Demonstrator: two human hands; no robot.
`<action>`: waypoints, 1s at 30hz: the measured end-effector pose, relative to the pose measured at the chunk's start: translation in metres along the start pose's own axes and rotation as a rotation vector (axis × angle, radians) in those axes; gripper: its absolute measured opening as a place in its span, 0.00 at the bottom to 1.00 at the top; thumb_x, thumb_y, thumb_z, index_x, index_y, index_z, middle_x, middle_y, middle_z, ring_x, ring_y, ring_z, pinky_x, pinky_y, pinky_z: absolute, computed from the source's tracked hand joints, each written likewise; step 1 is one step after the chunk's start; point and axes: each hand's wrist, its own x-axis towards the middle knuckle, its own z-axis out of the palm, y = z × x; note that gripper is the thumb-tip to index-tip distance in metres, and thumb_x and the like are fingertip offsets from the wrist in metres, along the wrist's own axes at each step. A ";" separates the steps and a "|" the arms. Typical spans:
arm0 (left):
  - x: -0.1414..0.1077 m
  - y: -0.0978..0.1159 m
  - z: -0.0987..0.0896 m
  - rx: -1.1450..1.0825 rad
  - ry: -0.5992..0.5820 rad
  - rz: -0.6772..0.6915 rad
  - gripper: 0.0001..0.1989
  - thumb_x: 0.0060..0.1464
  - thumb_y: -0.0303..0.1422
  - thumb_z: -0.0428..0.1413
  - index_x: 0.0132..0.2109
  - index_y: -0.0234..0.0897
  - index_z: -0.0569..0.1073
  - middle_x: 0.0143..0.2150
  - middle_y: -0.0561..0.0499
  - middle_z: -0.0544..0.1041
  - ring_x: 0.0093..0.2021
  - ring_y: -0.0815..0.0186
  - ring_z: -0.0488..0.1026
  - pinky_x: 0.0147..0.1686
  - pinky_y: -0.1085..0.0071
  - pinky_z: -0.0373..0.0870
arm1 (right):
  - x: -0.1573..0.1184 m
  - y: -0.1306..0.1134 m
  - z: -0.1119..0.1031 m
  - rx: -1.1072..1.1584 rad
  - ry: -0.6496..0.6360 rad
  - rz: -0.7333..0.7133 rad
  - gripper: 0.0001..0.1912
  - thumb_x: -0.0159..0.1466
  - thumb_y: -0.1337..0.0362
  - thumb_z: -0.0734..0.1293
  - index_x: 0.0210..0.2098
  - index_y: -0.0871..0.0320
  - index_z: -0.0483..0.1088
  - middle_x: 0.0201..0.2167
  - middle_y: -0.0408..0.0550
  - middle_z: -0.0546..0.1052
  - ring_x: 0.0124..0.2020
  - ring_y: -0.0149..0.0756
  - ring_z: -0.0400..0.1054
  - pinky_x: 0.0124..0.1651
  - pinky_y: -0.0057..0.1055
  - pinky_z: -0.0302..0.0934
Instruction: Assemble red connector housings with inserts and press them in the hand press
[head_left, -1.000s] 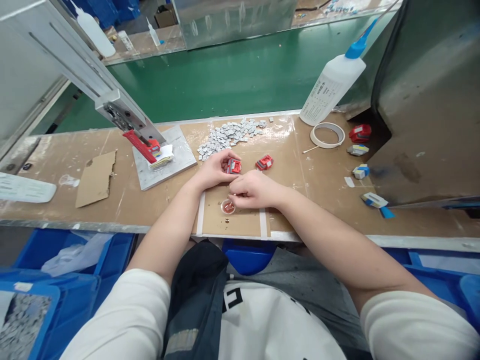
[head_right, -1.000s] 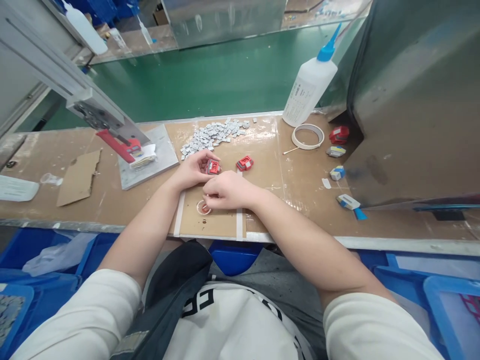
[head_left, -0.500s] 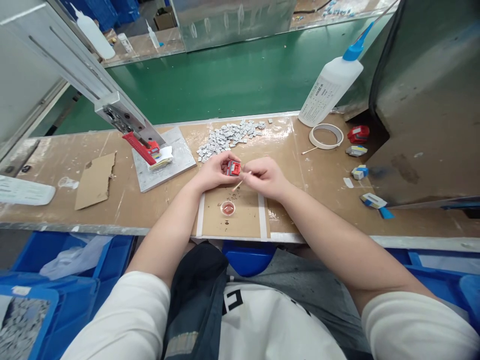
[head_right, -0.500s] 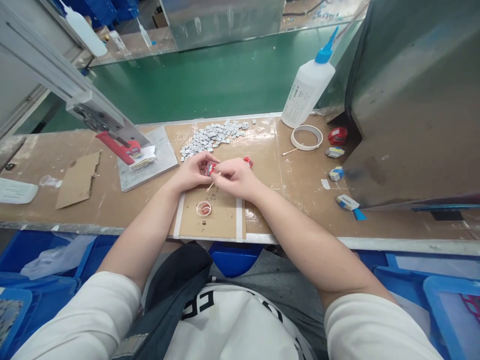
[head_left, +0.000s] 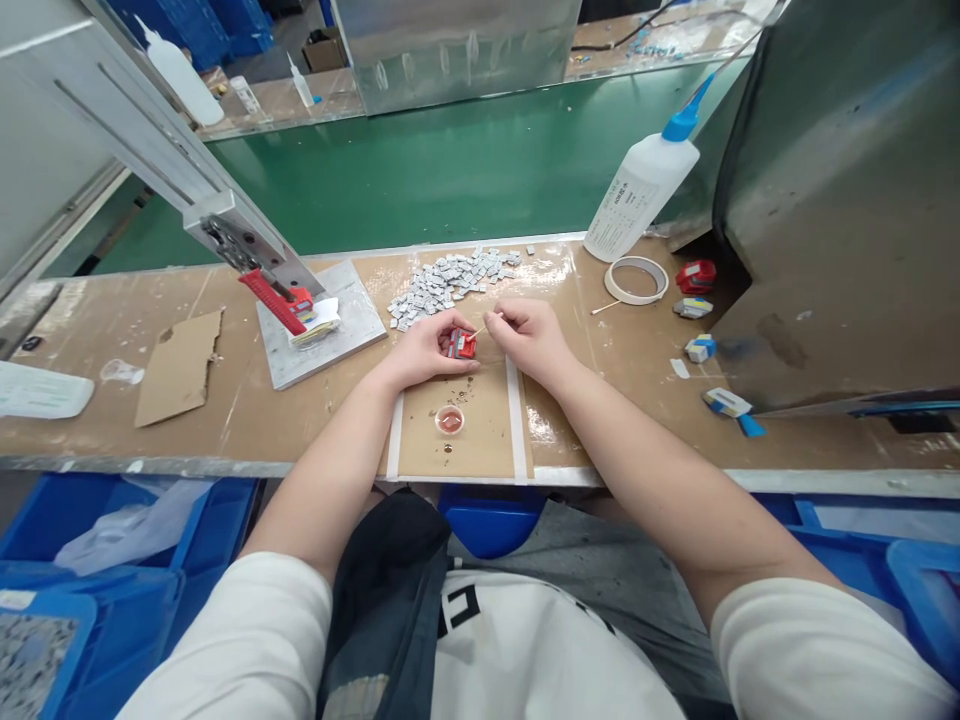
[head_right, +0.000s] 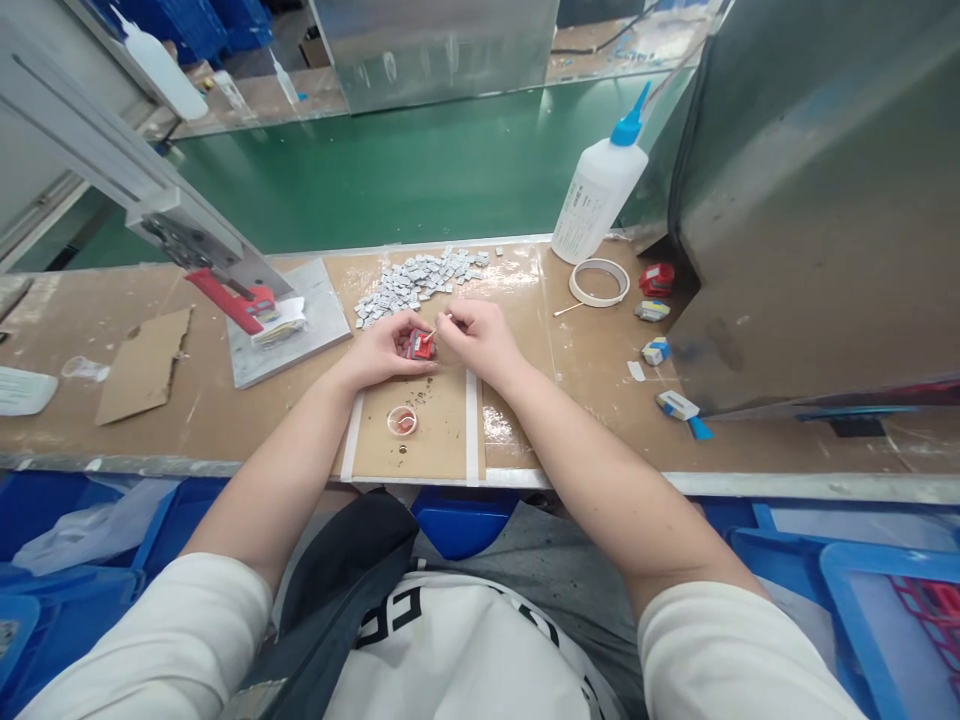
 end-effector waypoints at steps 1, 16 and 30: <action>0.000 0.001 0.000 0.000 -0.001 -0.004 0.26 0.46 0.43 0.75 0.47 0.40 0.75 0.37 0.51 0.78 0.37 0.61 0.77 0.37 0.67 0.72 | 0.000 0.000 0.001 -0.006 0.004 -0.003 0.22 0.66 0.58 0.64 0.21 0.54 0.49 0.20 0.36 0.52 0.25 0.28 0.48 0.31 0.31 0.42; 0.000 0.000 -0.001 0.004 -0.016 -0.013 0.26 0.47 0.41 0.75 0.48 0.39 0.74 0.38 0.52 0.78 0.37 0.63 0.77 0.37 0.68 0.71 | -0.002 -0.002 0.000 -0.048 0.045 -0.006 0.20 0.63 0.61 0.63 0.20 0.54 0.49 0.19 0.36 0.51 0.24 0.27 0.47 0.30 0.31 0.41; 0.004 -0.009 -0.001 -0.046 0.027 0.000 0.26 0.47 0.41 0.74 0.49 0.39 0.74 0.36 0.53 0.76 0.35 0.64 0.74 0.36 0.69 0.69 | -0.008 -0.015 -0.003 0.127 -0.225 -0.139 0.23 0.68 0.59 0.63 0.21 0.54 0.49 0.19 0.36 0.52 0.23 0.27 0.47 0.30 0.30 0.43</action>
